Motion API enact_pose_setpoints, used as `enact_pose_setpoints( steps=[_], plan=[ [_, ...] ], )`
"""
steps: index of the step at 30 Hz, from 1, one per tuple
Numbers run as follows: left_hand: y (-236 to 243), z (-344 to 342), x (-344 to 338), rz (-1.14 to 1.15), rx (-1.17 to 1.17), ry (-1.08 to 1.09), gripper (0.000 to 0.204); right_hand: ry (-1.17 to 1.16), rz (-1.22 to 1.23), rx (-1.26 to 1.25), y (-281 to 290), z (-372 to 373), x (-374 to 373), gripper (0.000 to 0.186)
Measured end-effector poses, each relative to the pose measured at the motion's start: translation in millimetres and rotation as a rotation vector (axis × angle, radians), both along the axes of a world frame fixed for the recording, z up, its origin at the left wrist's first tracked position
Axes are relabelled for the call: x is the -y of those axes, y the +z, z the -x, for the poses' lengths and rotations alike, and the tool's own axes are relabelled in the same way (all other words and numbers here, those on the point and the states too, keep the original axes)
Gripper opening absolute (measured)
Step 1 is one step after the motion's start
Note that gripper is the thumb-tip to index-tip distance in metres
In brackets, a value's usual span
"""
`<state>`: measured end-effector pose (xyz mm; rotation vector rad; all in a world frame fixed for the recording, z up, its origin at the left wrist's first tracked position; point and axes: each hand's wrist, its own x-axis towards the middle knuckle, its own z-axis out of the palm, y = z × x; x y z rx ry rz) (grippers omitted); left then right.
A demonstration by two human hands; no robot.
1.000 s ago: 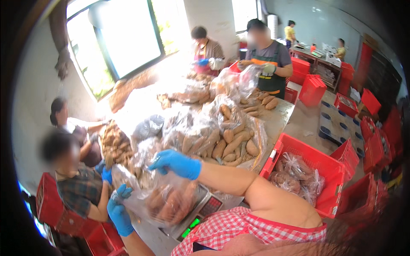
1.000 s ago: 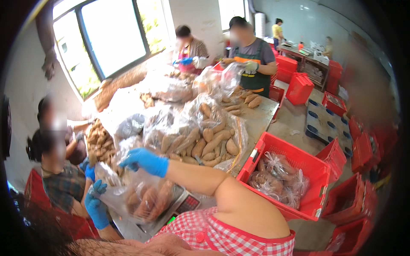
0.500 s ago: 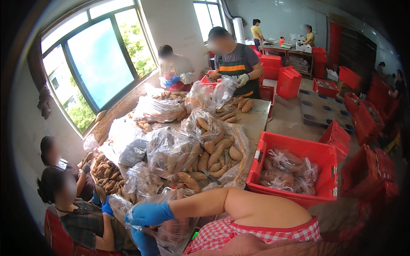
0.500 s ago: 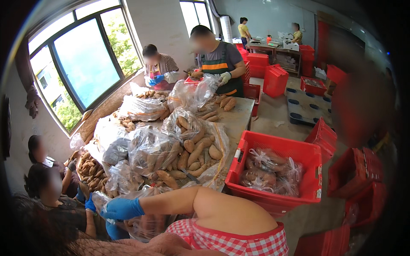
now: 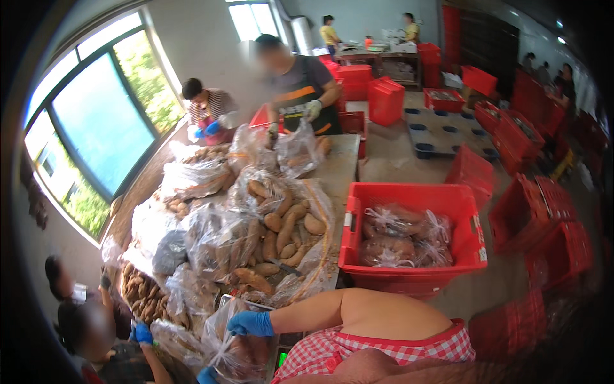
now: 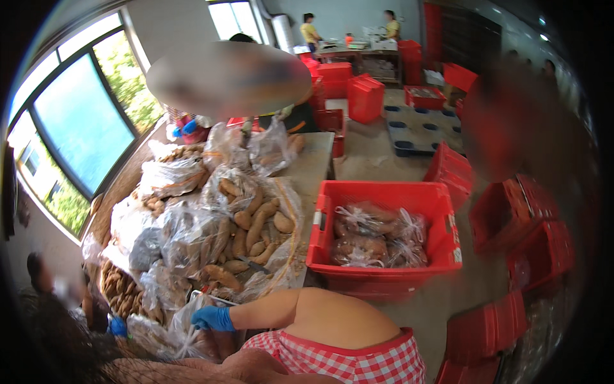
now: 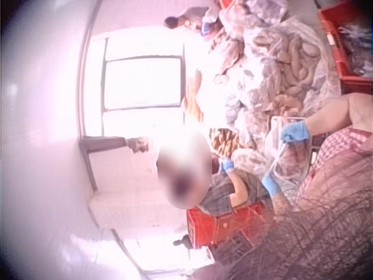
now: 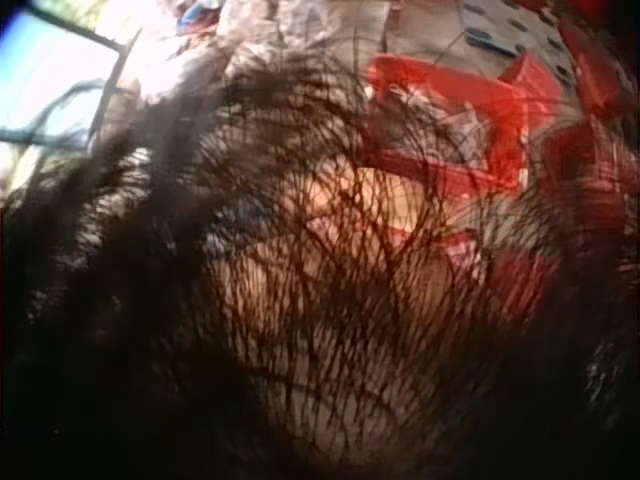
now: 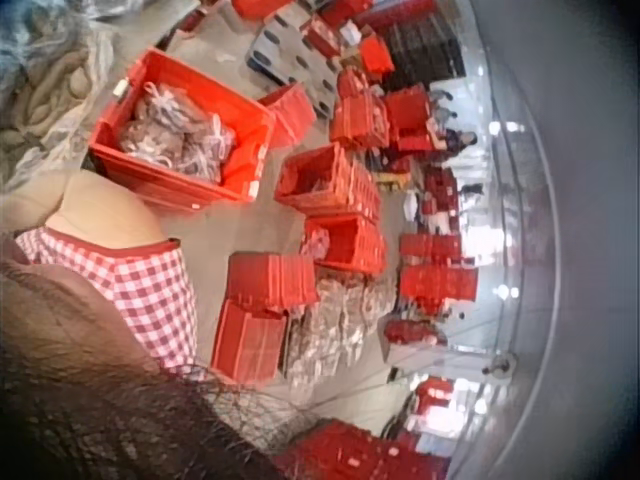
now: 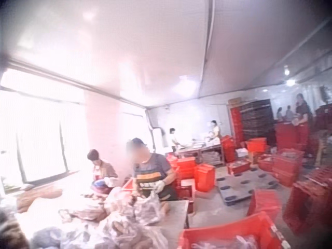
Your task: The person bags sweet potatoes by hand, weighing each bag on a scale and placing them into red crates.
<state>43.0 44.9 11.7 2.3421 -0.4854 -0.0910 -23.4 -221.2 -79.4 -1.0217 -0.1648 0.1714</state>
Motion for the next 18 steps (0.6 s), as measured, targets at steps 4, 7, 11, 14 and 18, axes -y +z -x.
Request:
enact_pose_setpoints(
  steps=[4, 7, 11, 14, 18],
  plan=[
    [-23, 0, 51, -0.002, 0.160, -0.028, 0.030, -0.166, -0.774, -0.413, -25, 12, -4, 0.016],
    [-33, 2, 54, -0.039, 0.176, -0.009, 0.028, -0.002, -0.774, -0.426, 18, 26, -24, 0.017],
    [-39, -9, 102, -0.051, 0.178, -0.115, 0.025, 0.022, -0.249, -0.037, 71, 41, -9, 0.019],
    [-40, -14, 114, -0.043, 0.184, -0.153, 0.023, -0.057, 0.265, 0.355, 99, 39, -17, 0.020],
    [-44, -19, 107, -0.052, 0.193, -0.157, 0.020, -0.114, 0.653, 0.678, 104, 30, -27, 0.023]
  ],
)
